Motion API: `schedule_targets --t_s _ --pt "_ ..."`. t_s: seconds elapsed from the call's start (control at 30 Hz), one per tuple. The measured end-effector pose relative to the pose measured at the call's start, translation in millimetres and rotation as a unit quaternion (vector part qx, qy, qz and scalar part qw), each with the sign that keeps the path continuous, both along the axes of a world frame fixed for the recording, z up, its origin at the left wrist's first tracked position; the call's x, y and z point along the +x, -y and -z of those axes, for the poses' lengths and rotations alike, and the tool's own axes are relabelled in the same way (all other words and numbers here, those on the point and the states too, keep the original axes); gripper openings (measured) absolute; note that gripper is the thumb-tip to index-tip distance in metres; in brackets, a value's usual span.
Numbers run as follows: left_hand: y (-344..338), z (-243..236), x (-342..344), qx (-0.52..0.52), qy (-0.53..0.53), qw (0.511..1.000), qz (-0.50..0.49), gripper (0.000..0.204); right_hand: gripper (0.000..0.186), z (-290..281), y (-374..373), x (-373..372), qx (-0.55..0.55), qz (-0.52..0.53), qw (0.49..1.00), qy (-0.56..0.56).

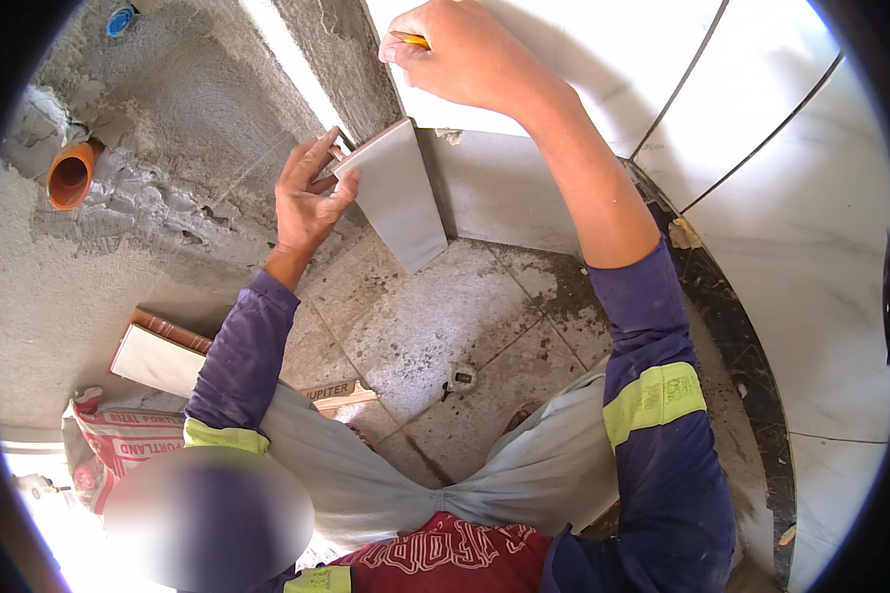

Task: Measuring, marking, and fitting ceramic tiles onto a bathroom wall during renovation.

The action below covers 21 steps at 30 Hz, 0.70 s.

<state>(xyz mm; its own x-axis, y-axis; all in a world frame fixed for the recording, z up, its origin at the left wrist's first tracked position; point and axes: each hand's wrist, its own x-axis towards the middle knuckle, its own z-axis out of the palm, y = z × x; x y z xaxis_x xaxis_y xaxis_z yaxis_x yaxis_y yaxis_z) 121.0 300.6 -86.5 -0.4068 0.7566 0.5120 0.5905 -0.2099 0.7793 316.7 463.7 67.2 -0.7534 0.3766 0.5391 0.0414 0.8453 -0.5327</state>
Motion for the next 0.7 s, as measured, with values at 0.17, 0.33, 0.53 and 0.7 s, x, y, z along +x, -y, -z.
schedule_targets --t_s 0.17,0.33,0.53,0.7 --pt "0.4 0.1 4.1 0.007 -0.015 1.0 -0.018 0.058 0.01 17.6 -3.9 -8.3 0.036 0.008 0.999 0.034" --pt "0.8 -1.8 6.2 0.01 -0.016 1.0 -0.018 0.056 0.019 53.2 6.2 -22.2 0.221 0.04 0.966 0.131" --pt "4.3 -3.9 3.5 0.008 -0.007 1.0 0.008 0.057 0.008 74.4 7.5 -40.3 0.262 0.033 0.954 0.141" --pt "6.7 -3.3 -0.9 0.004 0.016 0.999 0.048 0.061 0.007 79.8 6.0 -41.9 0.288 0.026 0.952 0.105"
